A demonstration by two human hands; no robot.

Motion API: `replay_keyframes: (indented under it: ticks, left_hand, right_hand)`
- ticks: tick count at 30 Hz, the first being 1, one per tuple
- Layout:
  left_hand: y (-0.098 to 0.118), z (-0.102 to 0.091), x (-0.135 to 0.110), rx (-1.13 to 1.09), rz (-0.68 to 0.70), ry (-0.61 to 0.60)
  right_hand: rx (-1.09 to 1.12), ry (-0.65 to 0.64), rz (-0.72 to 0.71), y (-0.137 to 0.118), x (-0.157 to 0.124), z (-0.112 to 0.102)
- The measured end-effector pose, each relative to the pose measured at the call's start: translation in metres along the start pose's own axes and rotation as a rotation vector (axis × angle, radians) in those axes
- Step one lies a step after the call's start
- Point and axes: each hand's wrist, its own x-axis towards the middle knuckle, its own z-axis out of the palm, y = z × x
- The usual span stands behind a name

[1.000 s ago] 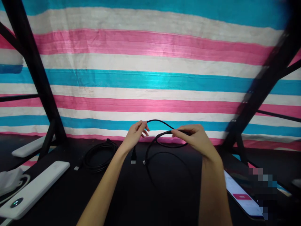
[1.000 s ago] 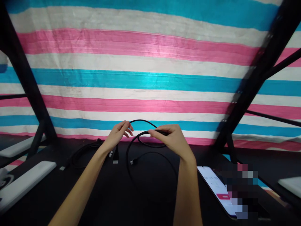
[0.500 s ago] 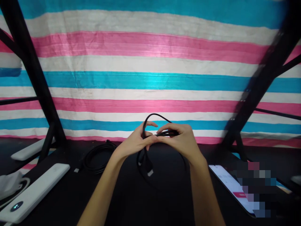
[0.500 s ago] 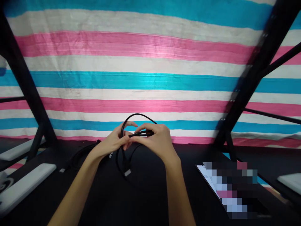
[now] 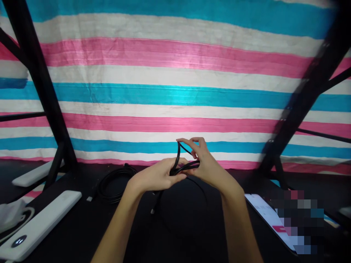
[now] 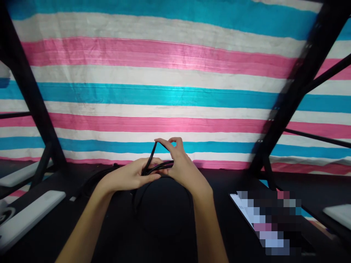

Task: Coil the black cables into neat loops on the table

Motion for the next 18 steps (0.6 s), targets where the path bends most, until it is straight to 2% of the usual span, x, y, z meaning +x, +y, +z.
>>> replay_keyframes:
  ticks: [6,9,13,16,18]
  left_hand:
    - [-0.002,0.002,0.002,0.118,-0.08,0.057]
    - [-0.004,0.0,0.004,0.139,-0.095,0.122]
    - [-0.01,-0.008,0.004,0.109,-0.117,0.223]
    - [-0.02,-0.017,0.003,0.163,-0.16,0.296]
    - [-0.028,-0.021,0.004,0.211,-0.171,0.358]
  right_hand:
    - [-0.185,0.168,-0.074,0.008,0.012,0.007]
    - [-0.223,0.193,-0.125,0.011,0.015,0.008]
    - [-0.115,0.231,0.0,0.015,0.016,0.011]
    - [-0.04,0.316,0.045,0.018,0.016,0.012]
    - [0.021,0.327,0.075,0.019,0.016,0.012]
